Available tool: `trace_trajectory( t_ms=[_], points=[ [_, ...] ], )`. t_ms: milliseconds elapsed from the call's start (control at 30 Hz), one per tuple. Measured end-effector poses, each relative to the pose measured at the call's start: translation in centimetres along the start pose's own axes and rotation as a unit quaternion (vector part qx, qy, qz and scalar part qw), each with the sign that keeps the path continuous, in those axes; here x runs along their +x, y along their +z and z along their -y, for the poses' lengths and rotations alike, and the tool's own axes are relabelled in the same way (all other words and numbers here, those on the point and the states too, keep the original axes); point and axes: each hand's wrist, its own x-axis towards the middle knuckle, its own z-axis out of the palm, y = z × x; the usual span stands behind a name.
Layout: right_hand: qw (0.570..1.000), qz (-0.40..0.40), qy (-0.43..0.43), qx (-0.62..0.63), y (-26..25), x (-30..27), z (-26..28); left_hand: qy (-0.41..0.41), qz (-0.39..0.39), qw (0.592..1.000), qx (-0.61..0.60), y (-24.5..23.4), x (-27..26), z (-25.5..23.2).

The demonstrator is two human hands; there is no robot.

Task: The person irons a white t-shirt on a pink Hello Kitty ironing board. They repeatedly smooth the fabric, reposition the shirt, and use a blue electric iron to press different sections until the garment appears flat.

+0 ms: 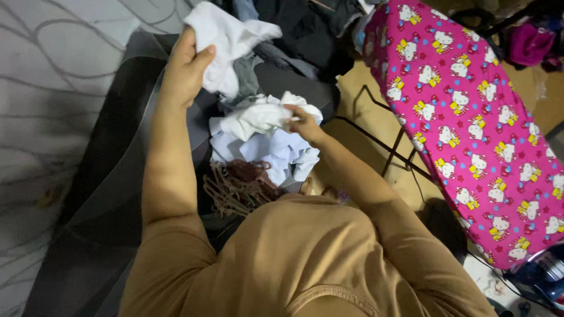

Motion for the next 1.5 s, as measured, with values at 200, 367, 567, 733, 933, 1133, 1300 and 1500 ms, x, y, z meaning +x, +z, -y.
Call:
trace_trajectory(
  t_ms=[200, 367, 567, 733, 933, 1133, 1300, 1500],
  points=[
    [0.996, 0.060, -0.024, 0.060, 1.8, -4.4, 9.6, 0.056, 0.095, 0.970, 0.217, 1.5, 1.0, 3.8],
    [0.966, 0.016, 0.015, 0.258, -0.8, -9.1, 10.9, -0.136, 0.214, 0.954, -0.162, 8.9, 0.6, 6.7],
    [0.885, -0.271, -0.126, 0.357, -11.8, -16.3, 9.4, -0.200, 0.294, 0.900, -0.254, 16.8, 3.1, 8.9],
    [0.863, -0.410, -0.235, 0.177, -21.0, -31.1, 10.6, -0.196, 0.320, 0.900, -0.221, 25.6, 5.4, 11.0],
    [0.815, -0.419, -0.342, 0.207, -26.1, -43.3, 13.1, -0.177, 0.403, 0.862, -0.251, 37.2, 7.9, 11.3],
    [0.891, -0.266, -0.309, 0.199, -27.5, -49.4, 14.4, -0.139, 0.415, 0.879, -0.190, 46.2, 8.2, 11.1],
    [0.899, -0.170, -0.312, 0.256, -30.5, -49.4, 12.3, -0.155, 0.508, 0.843, -0.084, 50.4, 8.6, 11.4],
    [0.764, -0.467, -0.322, 0.307, -40.8, -46.3, 9.4, 0.009, 0.436, 0.898, 0.050, 55.3, 12.2, 12.9]
  ],
)
